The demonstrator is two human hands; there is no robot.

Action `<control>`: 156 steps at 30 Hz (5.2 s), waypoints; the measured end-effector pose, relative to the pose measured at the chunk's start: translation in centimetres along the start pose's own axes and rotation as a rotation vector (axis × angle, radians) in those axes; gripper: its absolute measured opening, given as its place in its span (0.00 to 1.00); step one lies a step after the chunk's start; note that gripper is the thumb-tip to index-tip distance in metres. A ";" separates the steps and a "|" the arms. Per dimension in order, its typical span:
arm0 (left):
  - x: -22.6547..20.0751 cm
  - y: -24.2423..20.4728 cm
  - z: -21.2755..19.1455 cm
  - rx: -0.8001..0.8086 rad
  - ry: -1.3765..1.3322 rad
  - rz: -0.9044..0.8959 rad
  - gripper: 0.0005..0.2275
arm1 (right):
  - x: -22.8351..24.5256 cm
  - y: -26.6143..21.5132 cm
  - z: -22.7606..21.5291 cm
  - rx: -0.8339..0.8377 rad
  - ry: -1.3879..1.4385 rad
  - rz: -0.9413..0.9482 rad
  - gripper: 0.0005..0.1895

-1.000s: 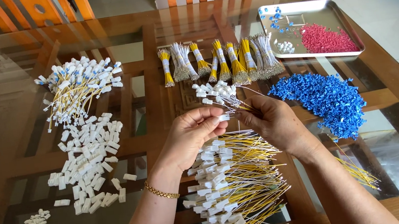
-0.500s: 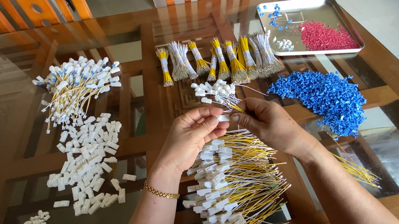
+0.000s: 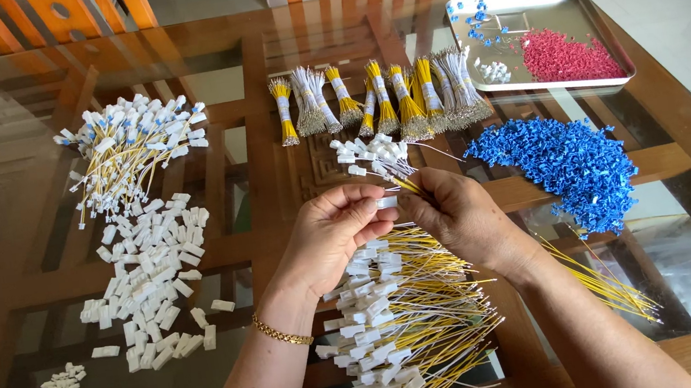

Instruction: Assembling electronic wire harnesses by manually attaching plastic connectors to wire sets.

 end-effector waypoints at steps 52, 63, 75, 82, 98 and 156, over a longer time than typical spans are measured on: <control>-2.3 2.0 -0.6 -0.123 0.468 0.271 0.11 | 0.7 -0.1 -2.1 -0.310 0.044 -0.201 0.03; -0.6 0.8 0.6 -0.082 0.202 0.128 0.14 | 0.7 -0.8 -2.0 -0.340 -0.077 -0.128 0.04; -0.5 0.4 0.3 -0.184 0.111 0.068 0.16 | 2.1 -1.2 -1.8 -0.274 -0.113 -0.131 0.06; 0.8 1.1 -0.4 -0.210 0.256 0.091 0.18 | 2.0 -1.1 -1.3 -0.211 -0.043 -0.110 0.06; 0.9 0.7 0.1 -0.230 0.223 0.044 0.17 | 3.4 -0.8 -0.2 -0.150 -0.104 -0.201 0.06; -1.2 1.9 -2.4 -0.174 0.345 0.130 0.12 | -1.3 0.5 0.1 -0.236 0.023 0.164 0.08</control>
Point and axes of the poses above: each hand's wrist, its own y-axis towards the middle knuckle, its own z-axis out of the palm, x = y × z, the point moved 7 cm from there along y, towards the middle knuckle, and after that the axes turned 4 degrees about -x, right-handed, at the moved point
